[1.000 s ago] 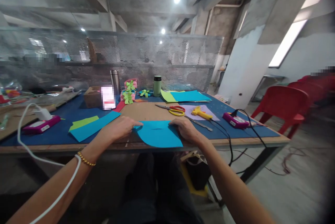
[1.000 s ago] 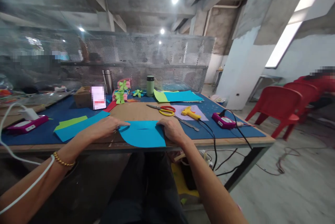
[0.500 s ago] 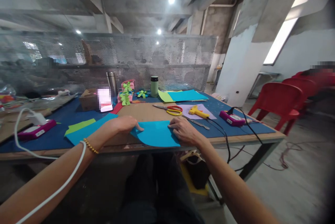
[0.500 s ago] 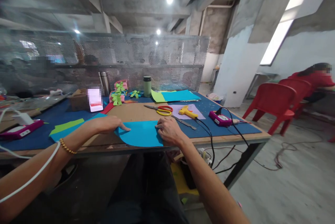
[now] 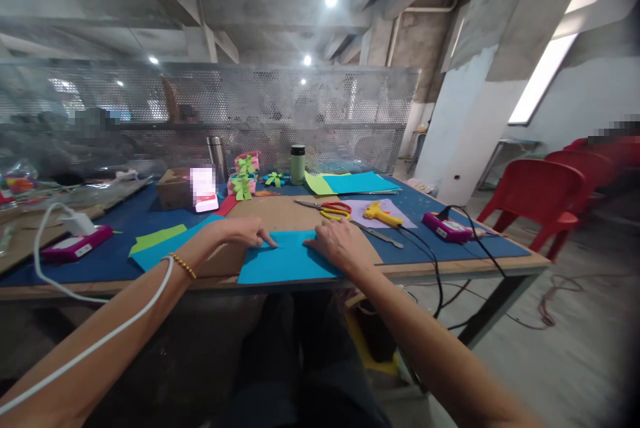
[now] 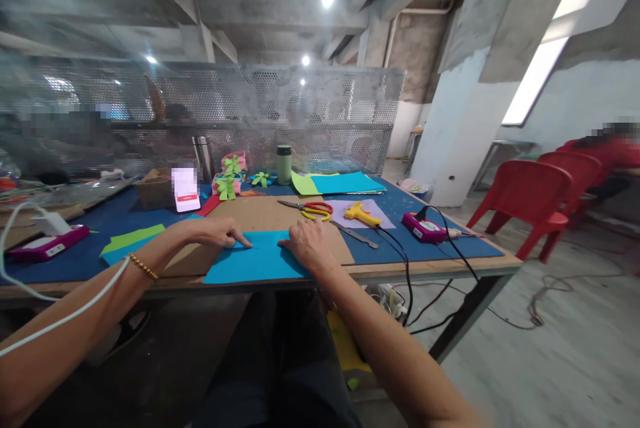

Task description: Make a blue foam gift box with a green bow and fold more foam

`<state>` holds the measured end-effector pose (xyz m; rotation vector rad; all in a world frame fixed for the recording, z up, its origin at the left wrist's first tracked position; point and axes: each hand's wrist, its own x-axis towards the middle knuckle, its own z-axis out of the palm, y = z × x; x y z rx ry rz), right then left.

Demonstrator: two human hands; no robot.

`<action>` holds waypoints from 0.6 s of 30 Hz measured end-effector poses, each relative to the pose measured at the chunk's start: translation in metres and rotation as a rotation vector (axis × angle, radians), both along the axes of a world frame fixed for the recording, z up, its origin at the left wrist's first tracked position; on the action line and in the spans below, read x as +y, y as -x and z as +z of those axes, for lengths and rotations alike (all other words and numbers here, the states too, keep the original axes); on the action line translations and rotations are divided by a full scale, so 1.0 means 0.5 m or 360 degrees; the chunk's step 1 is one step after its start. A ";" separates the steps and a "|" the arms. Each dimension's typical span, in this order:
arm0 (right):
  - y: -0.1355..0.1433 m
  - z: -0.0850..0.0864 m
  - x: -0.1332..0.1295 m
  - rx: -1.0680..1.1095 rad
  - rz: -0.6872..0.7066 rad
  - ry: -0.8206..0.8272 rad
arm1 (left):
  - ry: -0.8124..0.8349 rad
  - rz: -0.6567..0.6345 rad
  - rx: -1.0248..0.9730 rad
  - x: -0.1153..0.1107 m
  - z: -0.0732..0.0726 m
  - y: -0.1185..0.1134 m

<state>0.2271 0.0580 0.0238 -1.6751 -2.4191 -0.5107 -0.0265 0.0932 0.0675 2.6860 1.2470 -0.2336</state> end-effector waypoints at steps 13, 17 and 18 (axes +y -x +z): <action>-0.004 -0.017 -0.003 -0.0036 -0.0005 -0.0109 | 0.0128 0.0236 -0.0674 -0.007 -0.057 0.009; -0.003 -0.023 0.000 -0.0044 -0.0017 -0.0152 | 0.0167 0.0266 -0.0760 0.004 -0.063 0.014; -0.004 -0.023 0.001 -0.0045 -0.0020 -0.0149 | 0.0113 0.0270 -0.0747 0.003 -0.061 0.013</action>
